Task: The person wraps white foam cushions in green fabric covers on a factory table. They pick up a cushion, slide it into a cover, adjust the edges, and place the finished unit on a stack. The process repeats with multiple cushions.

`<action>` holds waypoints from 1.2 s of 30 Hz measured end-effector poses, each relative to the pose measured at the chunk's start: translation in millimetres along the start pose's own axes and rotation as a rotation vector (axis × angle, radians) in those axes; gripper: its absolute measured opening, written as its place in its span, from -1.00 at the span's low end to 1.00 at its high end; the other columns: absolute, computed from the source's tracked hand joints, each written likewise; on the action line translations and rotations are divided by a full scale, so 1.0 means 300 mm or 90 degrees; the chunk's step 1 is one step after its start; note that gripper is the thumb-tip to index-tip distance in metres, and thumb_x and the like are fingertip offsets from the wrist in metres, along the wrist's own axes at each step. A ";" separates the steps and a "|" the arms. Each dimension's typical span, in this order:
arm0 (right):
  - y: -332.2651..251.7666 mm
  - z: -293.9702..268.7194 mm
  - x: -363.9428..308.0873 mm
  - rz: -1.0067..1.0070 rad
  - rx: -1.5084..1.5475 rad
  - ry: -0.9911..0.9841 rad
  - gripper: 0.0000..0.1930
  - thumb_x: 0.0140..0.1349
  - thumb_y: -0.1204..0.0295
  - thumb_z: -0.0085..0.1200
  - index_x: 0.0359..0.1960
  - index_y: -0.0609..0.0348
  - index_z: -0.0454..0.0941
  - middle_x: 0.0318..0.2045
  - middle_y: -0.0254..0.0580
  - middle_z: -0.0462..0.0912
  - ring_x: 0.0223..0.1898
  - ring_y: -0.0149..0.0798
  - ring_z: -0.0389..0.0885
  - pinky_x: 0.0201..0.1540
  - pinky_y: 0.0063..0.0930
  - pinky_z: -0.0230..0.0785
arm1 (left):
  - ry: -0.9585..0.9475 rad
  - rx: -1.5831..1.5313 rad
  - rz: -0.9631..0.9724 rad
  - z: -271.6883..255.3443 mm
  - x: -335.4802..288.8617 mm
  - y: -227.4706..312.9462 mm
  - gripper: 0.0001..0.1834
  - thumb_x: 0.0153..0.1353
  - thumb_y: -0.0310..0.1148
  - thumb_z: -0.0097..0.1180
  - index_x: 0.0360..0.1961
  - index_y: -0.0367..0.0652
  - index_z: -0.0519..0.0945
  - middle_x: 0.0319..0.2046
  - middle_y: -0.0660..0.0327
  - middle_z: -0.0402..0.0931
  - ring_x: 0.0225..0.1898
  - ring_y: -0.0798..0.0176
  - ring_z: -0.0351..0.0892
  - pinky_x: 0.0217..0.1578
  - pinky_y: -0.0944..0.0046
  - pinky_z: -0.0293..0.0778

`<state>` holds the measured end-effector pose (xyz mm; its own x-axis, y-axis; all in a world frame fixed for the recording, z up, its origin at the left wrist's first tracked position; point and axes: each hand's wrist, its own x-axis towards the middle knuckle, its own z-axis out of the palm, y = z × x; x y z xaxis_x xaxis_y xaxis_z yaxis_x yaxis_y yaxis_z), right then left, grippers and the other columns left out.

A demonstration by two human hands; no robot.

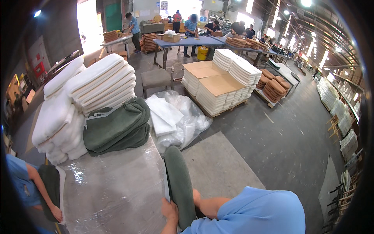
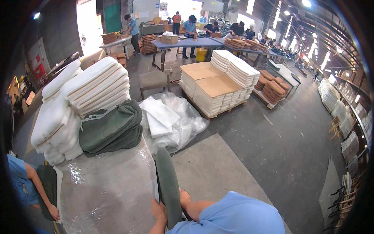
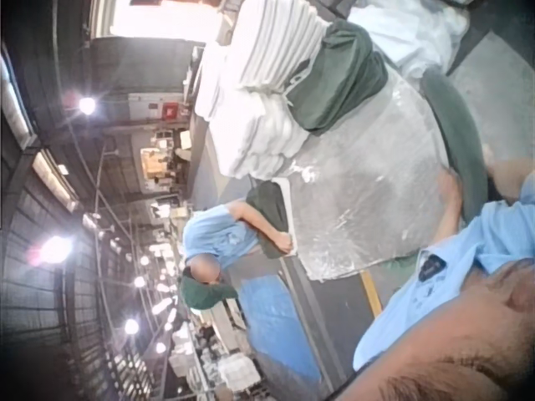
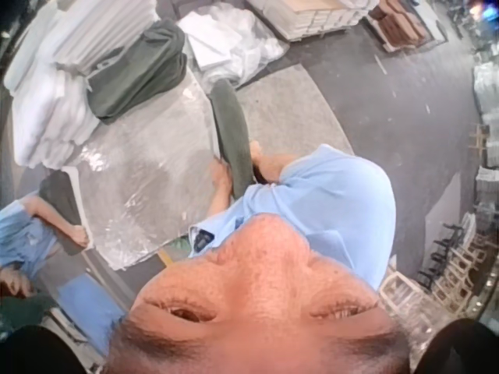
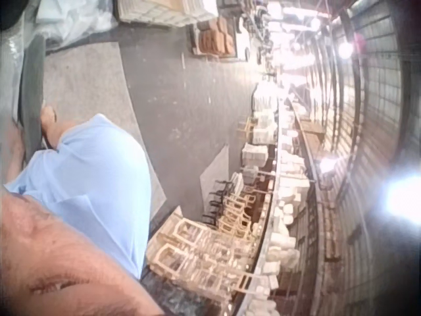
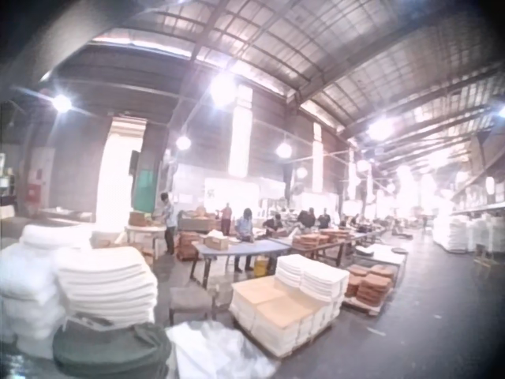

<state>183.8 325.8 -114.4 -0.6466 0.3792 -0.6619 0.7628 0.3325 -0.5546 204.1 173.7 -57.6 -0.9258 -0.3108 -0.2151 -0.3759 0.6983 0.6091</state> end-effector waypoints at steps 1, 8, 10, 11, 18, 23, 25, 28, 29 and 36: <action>-0.006 -0.004 -0.006 -0.001 -0.010 -0.017 -0.42 0.52 -0.06 -0.03 0.12 0.21 0.74 0.09 0.26 0.75 0.20 0.30 0.69 0.24 0.05 0.53 | 0.007 0.008 0.007 0.005 0.002 -0.004 -0.71 0.36 -0.20 0.23 -0.09 -0.15 0.50 -0.31 -0.21 0.70 -0.21 -0.46 0.69 -0.19 -0.36 0.52; 0.005 -0.028 0.013 -0.138 -0.045 -0.056 -0.51 0.34 0.08 0.17 0.12 0.18 0.73 0.12 0.29 0.73 0.19 0.30 0.69 0.24 0.10 0.52 | 0.008 0.052 0.032 0.025 -0.011 0.017 -0.70 0.41 -0.14 0.24 -0.16 -0.17 0.53 -0.35 -0.20 0.67 -0.26 -0.45 0.69 -0.24 -0.34 0.53; -0.005 -0.021 0.032 -0.125 -0.064 -0.116 -0.47 0.34 0.07 0.18 0.16 0.21 0.69 0.13 0.31 0.72 0.19 0.31 0.69 0.23 0.10 0.53 | 0.008 0.072 0.006 0.003 -0.014 0.021 -0.68 0.43 -0.10 0.23 -0.19 -0.17 0.55 -0.37 -0.20 0.67 -0.28 -0.44 0.69 -0.25 -0.33 0.53; -0.010 -0.030 0.051 -0.156 -0.099 -0.104 -0.45 0.37 0.05 0.16 0.19 0.23 0.68 0.13 0.32 0.72 0.20 0.31 0.69 0.23 0.10 0.53 | -0.013 0.076 0.011 -0.011 -0.005 0.037 -0.67 0.42 -0.10 0.24 -0.15 -0.16 0.54 -0.33 -0.19 0.67 -0.26 -0.42 0.69 -0.22 -0.31 0.54; -0.395 -0.309 0.229 -0.365 0.365 0.077 -0.37 0.57 -0.08 -0.01 0.36 0.22 0.57 0.34 0.12 0.62 0.38 0.01 0.56 0.41 -0.13 0.34 | -0.036 -0.052 0.105 -0.127 -0.101 -0.048 -0.42 0.38 -0.19 0.36 0.29 -0.22 0.44 0.20 -0.12 0.56 0.15 -0.28 0.62 0.03 -0.17 0.56; -0.781 -0.359 0.154 -0.563 0.170 -0.155 -0.50 0.43 0.03 0.22 0.23 0.08 0.69 0.31 -0.02 0.65 0.32 -0.10 0.59 0.35 -0.23 0.38 | -0.094 -0.121 -0.064 -0.142 -0.283 -0.249 -0.11 0.26 0.21 0.39 0.38 -0.27 0.53 0.09 -0.21 0.66 0.14 -0.41 0.61 0.14 -0.20 0.55; -0.834 -0.319 0.136 -0.585 -0.042 -0.150 -0.57 0.33 0.05 0.32 0.08 0.04 0.79 0.22 -0.04 0.72 0.23 -0.09 0.66 0.29 -0.24 0.45 | -0.183 -0.277 -0.175 -0.130 -0.307 -0.273 -0.13 0.27 0.17 0.39 0.39 -0.26 0.52 0.11 -0.19 0.65 0.15 -0.39 0.60 0.14 -0.21 0.55; -0.819 -0.314 0.178 -0.487 0.045 -0.045 -0.71 0.22 0.17 0.36 -0.14 0.05 0.83 -0.09 -0.06 0.81 -0.03 -0.08 0.76 0.10 -0.22 0.54 | -0.352 -0.571 -0.282 -0.119 -0.313 -0.238 -0.16 0.29 0.12 0.39 0.39 -0.25 0.50 0.14 -0.17 0.63 0.17 -0.36 0.60 0.14 -0.22 0.55; -0.815 -0.291 0.170 -0.474 0.068 -0.013 -0.73 0.21 0.19 0.35 -0.15 0.05 0.83 -0.18 -0.07 0.83 -0.09 -0.08 0.78 0.05 -0.22 0.56 | -0.387 -0.636 -0.311 -0.133 -0.313 -0.239 -0.17 0.29 0.10 0.39 0.40 -0.25 0.49 0.15 -0.16 0.62 0.17 -0.36 0.59 0.14 -0.22 0.56; -0.736 -0.332 0.032 -0.379 0.161 0.133 -0.78 0.20 0.37 0.24 -0.13 0.10 0.77 -0.10 -0.10 0.80 -0.01 -0.11 0.74 0.10 -0.25 0.53 | -0.456 -0.845 -0.403 -0.269 -0.294 -0.286 -0.24 0.33 -0.02 0.39 0.41 -0.22 0.45 0.22 -0.10 0.57 0.22 -0.30 0.58 0.15 -0.24 0.56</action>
<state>8.4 342.0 52.0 -0.9259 0.3611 -0.1107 0.2392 0.3339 -0.9118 321.1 89.3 -29.4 -0.6160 0.2945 -0.7306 -0.7359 -0.5459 0.4005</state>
